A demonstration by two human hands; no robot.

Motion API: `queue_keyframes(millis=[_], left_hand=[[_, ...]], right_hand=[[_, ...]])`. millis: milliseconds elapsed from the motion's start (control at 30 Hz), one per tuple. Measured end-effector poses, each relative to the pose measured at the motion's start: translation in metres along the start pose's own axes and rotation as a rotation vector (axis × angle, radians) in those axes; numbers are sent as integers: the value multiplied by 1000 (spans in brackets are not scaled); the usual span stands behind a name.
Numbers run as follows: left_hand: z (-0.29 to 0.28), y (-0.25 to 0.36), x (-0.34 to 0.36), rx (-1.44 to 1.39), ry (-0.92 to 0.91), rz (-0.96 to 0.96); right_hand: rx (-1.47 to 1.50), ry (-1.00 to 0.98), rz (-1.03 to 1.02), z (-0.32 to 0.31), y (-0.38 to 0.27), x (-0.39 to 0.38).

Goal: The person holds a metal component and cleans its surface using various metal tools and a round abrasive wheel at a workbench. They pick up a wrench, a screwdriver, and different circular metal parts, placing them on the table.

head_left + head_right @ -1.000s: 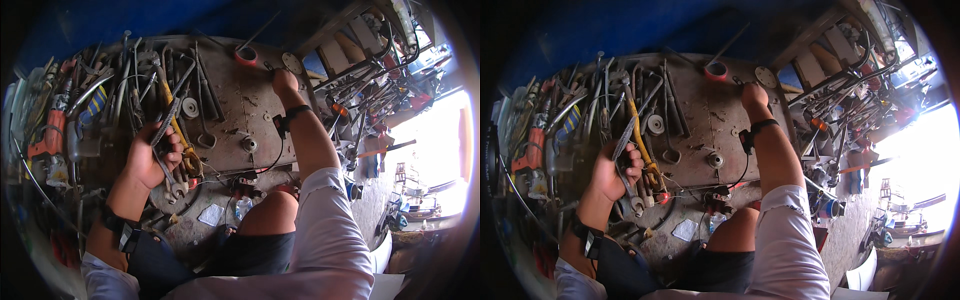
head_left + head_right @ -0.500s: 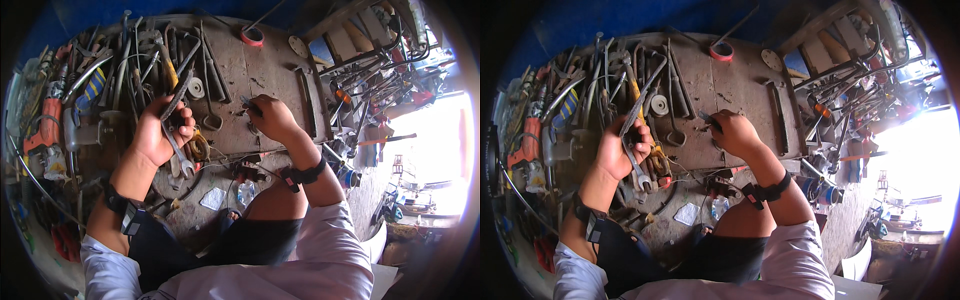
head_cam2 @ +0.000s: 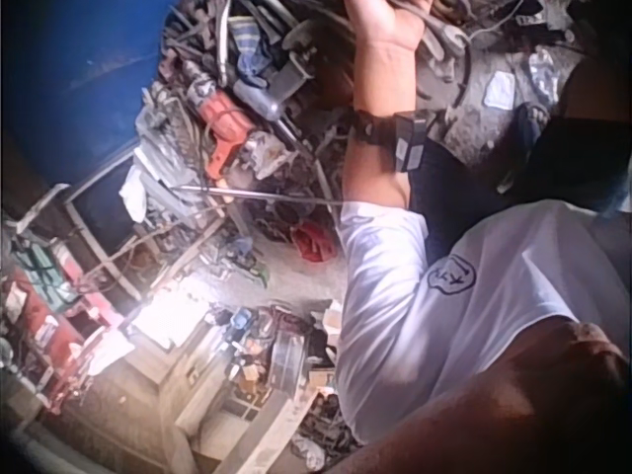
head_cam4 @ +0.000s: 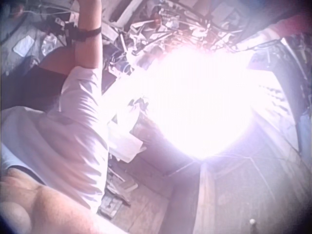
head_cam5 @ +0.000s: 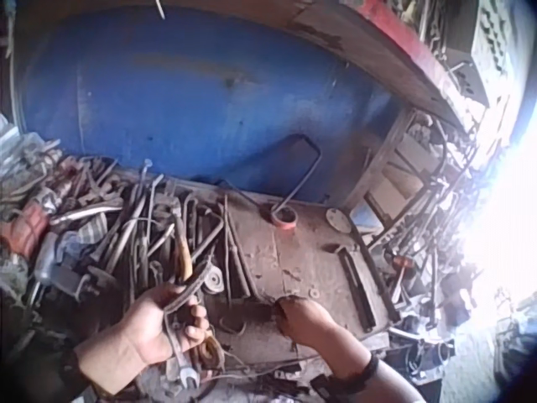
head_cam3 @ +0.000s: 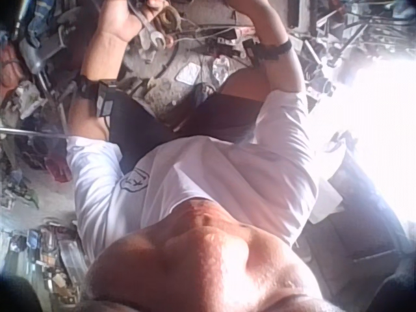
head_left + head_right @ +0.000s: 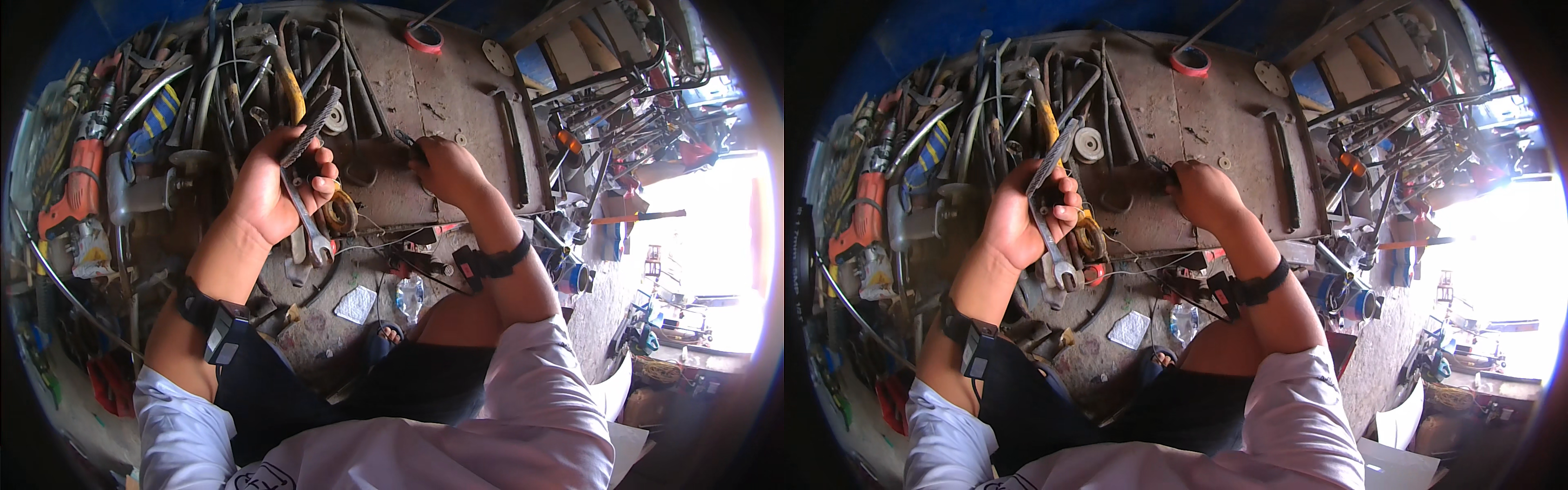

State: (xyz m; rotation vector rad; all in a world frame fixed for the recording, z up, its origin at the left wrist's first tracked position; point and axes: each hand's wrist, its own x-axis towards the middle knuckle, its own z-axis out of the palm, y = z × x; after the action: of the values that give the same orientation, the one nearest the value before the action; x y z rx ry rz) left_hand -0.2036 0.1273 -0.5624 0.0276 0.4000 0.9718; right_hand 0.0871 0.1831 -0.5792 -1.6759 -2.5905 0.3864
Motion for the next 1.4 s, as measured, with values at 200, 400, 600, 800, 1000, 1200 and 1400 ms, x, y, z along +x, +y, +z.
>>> queue_keyframes(millis=[200,400,600,800,1000,1200,1400], left_hand=[[2,-3,-5,3,-5,-5],[7,-4,-12,8,3,-14],[3,-4,-14,5,25,-22],[16,-14,-10,74,201,54],[11,-19,-5,41,19,-42],[9,-14,-1,-4,-14,-28],[-1,-3,5,-90,-93,-71]], right_hand=[[23,22,36,0,-1,-3],[225,162,30,4,-11,-5],[67,61,7,3,-23,-3],[445,287,64,-42,-78,-29],[455,301,-181,-55,-117,-38],[970,333,66,-56,-72,-41],[269,-103,50,-35,0,-55]])
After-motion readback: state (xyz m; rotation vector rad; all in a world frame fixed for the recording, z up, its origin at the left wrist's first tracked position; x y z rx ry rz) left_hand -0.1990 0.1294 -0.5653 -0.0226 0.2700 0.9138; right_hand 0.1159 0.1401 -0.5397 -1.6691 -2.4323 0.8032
